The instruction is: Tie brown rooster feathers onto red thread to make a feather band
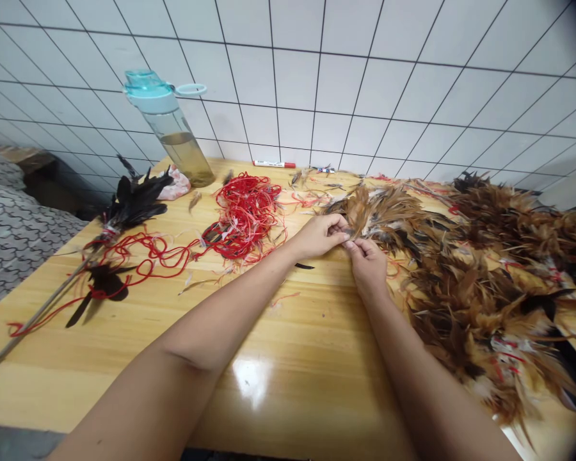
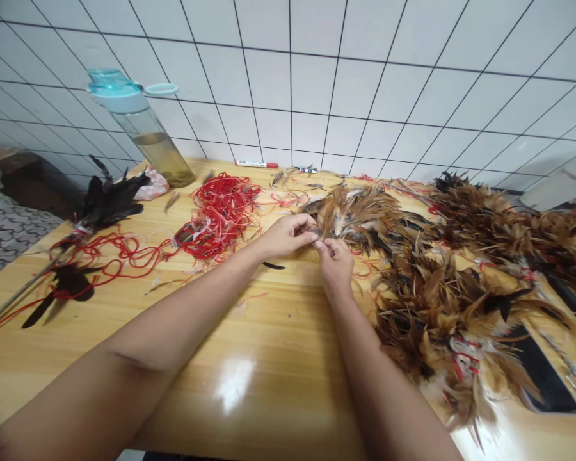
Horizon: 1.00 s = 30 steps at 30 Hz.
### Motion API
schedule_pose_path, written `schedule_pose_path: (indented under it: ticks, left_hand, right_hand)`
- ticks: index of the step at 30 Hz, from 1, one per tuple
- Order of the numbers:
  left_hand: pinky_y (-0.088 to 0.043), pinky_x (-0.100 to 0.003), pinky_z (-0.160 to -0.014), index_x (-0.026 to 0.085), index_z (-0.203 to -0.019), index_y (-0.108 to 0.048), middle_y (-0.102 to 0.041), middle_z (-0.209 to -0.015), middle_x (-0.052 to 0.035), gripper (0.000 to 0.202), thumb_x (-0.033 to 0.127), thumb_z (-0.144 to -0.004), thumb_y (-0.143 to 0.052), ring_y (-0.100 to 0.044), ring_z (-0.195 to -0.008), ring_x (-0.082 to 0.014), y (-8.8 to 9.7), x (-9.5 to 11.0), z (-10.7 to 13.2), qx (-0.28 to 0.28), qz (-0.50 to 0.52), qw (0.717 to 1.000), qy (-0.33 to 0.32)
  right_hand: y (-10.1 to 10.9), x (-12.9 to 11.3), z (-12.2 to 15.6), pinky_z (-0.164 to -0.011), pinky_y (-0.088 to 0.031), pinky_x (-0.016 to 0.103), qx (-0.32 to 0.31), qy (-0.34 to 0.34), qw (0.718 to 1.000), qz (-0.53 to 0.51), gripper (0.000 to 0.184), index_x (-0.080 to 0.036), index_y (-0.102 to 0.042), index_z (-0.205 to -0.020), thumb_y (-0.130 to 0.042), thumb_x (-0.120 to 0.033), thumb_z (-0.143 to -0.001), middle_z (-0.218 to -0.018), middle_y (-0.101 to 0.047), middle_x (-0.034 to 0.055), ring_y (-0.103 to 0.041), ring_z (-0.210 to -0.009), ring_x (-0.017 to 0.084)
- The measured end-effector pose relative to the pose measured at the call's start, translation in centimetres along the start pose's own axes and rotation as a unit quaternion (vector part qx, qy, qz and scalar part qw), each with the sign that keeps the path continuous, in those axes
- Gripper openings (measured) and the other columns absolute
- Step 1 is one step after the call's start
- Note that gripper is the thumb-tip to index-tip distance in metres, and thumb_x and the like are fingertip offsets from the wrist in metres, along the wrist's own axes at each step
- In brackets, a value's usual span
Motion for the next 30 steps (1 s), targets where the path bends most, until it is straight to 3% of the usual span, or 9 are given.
schedule_pose_path:
  ticks: [5,11,16,20,23,26,30]
  left_hand:
    - [-0.036,-0.022,-0.061,0.015,-0.082,-0.058,-0.058,-0.07,0.0014,0.012,0.026,-0.077,-0.058,-0.048,-0.062,-0.0092,2.0,-1.0,-0.2,0.087,-0.072,0.992,0.055]
    - [-0.032,-0.024,-0.059,0.016,-0.067,-0.06,-0.059,-0.063,0.0008,0.017,0.031,-0.075,-0.06,-0.049,-0.06,-0.0114,4.5,-1.8,-0.2,0.012,-0.289,0.952,0.104]
    - [-0.031,-0.026,-0.057,0.018,-0.069,-0.062,-0.063,-0.066,-0.0015,0.029,0.047,-0.072,-0.064,-0.052,-0.062,-0.0142,4.2,-1.5,0.3,-0.018,-0.337,0.928,0.155]
    - [-0.031,-0.026,-0.058,0.018,-0.069,-0.062,-0.063,-0.068,-0.0031,0.013,0.03,-0.071,-0.061,-0.052,-0.063,-0.0146,3.9,-1.7,0.3,-0.017,-0.36,0.921,0.151]
    - [-0.032,-0.024,-0.059,0.016,-0.063,-0.058,-0.059,-0.062,-0.0006,0.008,0.021,-0.07,-0.057,-0.049,-0.06,-0.012,4.2,-2.2,0.1,0.007,-0.304,0.942,0.141]
    - [-0.034,-0.021,-0.058,0.015,-0.065,-0.056,-0.057,-0.06,0.0021,0.009,0.022,-0.07,-0.059,-0.048,-0.059,-0.0092,4.7,-2.5,-0.1,0.061,-0.153,0.975,0.147]
    - [-0.033,-0.018,-0.054,0.015,-0.068,-0.05,-0.054,-0.057,0.0039,0.015,0.023,-0.071,-0.064,-0.047,-0.052,-0.0061,4.7,-2.4,-0.1,0.101,0.044,0.977,0.185]
  right_hand:
    - [0.0,0.3,0.0,-0.067,-0.036,0.03,0.003,-0.014,1.0,0.009,0.024,-0.019,-0.061,-0.066,-0.059,-0.041,-0.075,-0.065,-0.05,-0.0015,-0.045,-0.066,0.015]
    - [0.1,0.4,0.1,-0.074,-0.039,0.032,0.015,-0.025,1.0,0.001,0.027,-0.019,-0.063,-0.069,-0.056,-0.044,-0.077,-0.069,-0.057,0.001,-0.05,-0.071,0.017]
    - [0.1,0.2,0.2,-0.072,-0.039,0.031,0.01,-0.023,1.0,0.005,0.027,-0.018,-0.065,-0.072,-0.055,-0.043,-0.078,-0.071,-0.058,0.0013,-0.05,-0.071,0.017]
    - [0.1,0.0,0.2,-0.073,-0.039,0.031,0.002,-0.021,1.0,0.016,0.028,-0.018,-0.063,-0.071,-0.054,-0.044,-0.078,-0.07,-0.056,0.0013,-0.049,-0.072,0.017]
    - [0.1,-0.1,0.2,-0.071,-0.038,0.031,0.003,-0.021,1.0,0.022,0.028,-0.018,-0.063,-0.071,-0.054,-0.044,-0.078,-0.07,-0.055,0.0011,-0.048,-0.07,0.017]
    - [0.2,-0.2,0.3,-0.069,-0.036,0.03,0.005,-0.021,0.999,0.026,0.029,-0.018,-0.062,-0.069,-0.054,-0.045,-0.078,-0.066,-0.051,-0.0001,-0.046,-0.068,0.016]
    - [0.2,-0.3,0.3,-0.068,-0.036,0.029,0.005,-0.023,0.999,0.026,0.029,-0.019,-0.06,-0.067,-0.053,-0.045,-0.078,-0.064,-0.049,-0.0011,-0.044,-0.068,0.015]
Point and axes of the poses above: each hand's wrist, its own z-axis away from the middle knuckle, its own y-axis out of the back of the hand, x = y × z, the point moved 2 cm from there along -z, towards the middle knuckle
